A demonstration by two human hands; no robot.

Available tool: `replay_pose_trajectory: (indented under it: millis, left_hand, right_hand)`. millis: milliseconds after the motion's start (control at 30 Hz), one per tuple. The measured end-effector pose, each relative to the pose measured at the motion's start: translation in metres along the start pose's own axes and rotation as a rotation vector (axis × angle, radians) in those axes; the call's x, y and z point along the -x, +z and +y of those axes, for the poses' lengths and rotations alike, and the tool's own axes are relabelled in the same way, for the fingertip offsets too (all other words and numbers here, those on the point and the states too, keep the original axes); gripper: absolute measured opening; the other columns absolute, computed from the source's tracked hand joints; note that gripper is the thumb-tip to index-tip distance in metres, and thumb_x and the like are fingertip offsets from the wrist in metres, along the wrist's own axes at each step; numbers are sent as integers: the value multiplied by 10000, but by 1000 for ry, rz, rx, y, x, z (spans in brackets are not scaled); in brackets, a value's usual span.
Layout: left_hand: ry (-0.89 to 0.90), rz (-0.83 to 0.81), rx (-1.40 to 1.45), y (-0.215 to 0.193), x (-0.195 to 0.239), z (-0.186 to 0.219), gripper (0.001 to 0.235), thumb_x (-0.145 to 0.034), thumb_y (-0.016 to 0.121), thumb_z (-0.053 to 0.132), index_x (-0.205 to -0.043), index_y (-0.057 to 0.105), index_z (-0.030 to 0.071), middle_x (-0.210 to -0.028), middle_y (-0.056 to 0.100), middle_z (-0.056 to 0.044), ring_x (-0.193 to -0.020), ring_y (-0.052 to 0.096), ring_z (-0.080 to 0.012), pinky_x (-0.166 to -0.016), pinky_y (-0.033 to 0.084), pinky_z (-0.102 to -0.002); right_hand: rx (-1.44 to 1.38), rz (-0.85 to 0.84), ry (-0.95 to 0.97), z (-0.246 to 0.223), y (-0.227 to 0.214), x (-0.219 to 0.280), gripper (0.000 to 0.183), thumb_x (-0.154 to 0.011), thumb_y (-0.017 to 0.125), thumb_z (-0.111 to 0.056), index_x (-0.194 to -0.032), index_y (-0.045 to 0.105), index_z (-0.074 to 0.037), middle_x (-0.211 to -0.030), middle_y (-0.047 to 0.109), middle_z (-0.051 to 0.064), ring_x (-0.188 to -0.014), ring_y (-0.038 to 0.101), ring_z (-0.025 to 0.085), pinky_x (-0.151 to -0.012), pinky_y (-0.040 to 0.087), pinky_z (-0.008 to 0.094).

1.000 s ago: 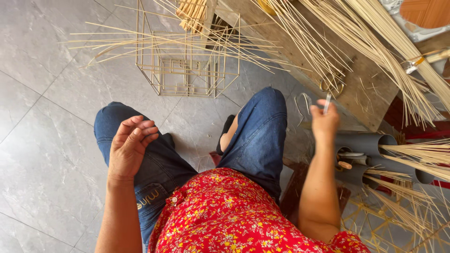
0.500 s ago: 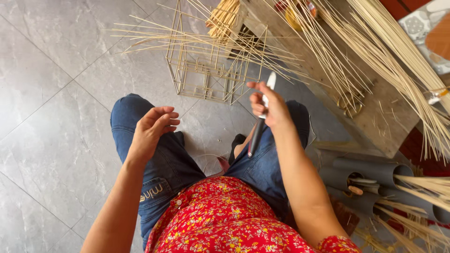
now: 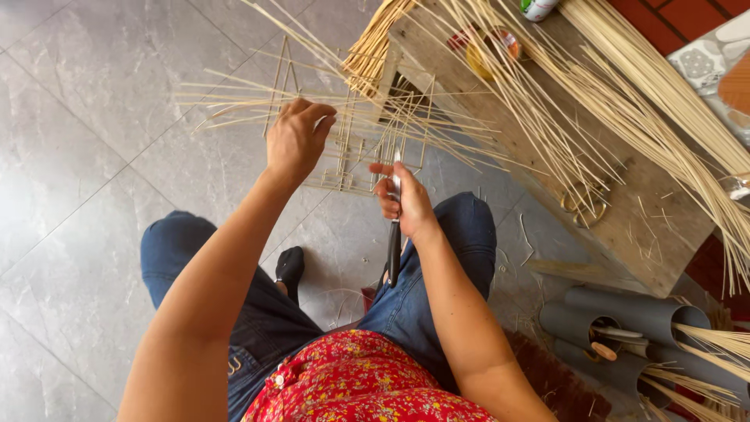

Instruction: The person sits on a low stool and uses a knife to sharpen the ends of thin bamboo sticks. They repeatedly pick up sticks, scrape the knife along the stick to form a point, and place the sharpened sticks into a wire basket.

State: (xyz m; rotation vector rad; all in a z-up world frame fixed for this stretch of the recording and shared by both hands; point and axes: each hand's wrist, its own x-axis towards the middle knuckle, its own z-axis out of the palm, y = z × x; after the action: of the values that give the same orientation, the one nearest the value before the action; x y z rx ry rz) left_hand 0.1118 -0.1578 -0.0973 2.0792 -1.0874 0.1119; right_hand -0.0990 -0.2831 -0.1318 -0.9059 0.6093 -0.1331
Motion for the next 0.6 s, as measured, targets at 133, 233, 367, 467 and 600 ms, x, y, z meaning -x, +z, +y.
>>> replay_pose_trajectory:
  millis: [133,233,367,467,600]
  left_hand:
    - [94,-101,-168,44,-38,-6,131,-958,700,219,-1056,783,195,-1054,681,-46,-1001,620,-267,-811,512,-418]
    - [221,-113,-293,71,-55,-17,184,-956,664,141,-1077,779,217,-1078,655,-48,-1022,604,-263,-816,503,-418]
    - [344,-134,-394,97,-71,-31,177,-932,668,120,-1037,768,221,-1084,625,-64,-1050,588,-256,-838,499,-406]
    - [413,-158,-491,108,-79,-39,131,-888,679,136,-972,758,198,-1082,622,-81,-1037,586,-257,-827,492,-397]
    - [430,-175,-513,106,-81,-41,80,-893,685,127,-923,742,174,-1042,629,-62,-1023,586,-240,-821,479,-387]
  right_hand:
    - [44,-8,51,2,-4,-4,657,-1043,444,-578,-1194,657,25,-658,509,-43,-456,313,42,-406,254,234]
    - [53,-54,77,1,-4,-3,710,-1032,423,-613,-1185,656,40,-623,494,-54,-440,314,34,-392,250,221]
    - [31,-94,102,-6,-5,-3,749,-1012,425,-637,-1220,648,47,-616,497,-55,-441,317,25,-384,236,211]
    - [51,-91,82,-8,-6,-2,781,-1004,431,-651,-1225,640,68,-612,498,-52,-434,313,23,-382,244,211]
    - [50,-96,75,-11,-7,-2,794,-998,442,-661,-1226,639,73,-607,488,-53,-435,311,21,-380,244,209]
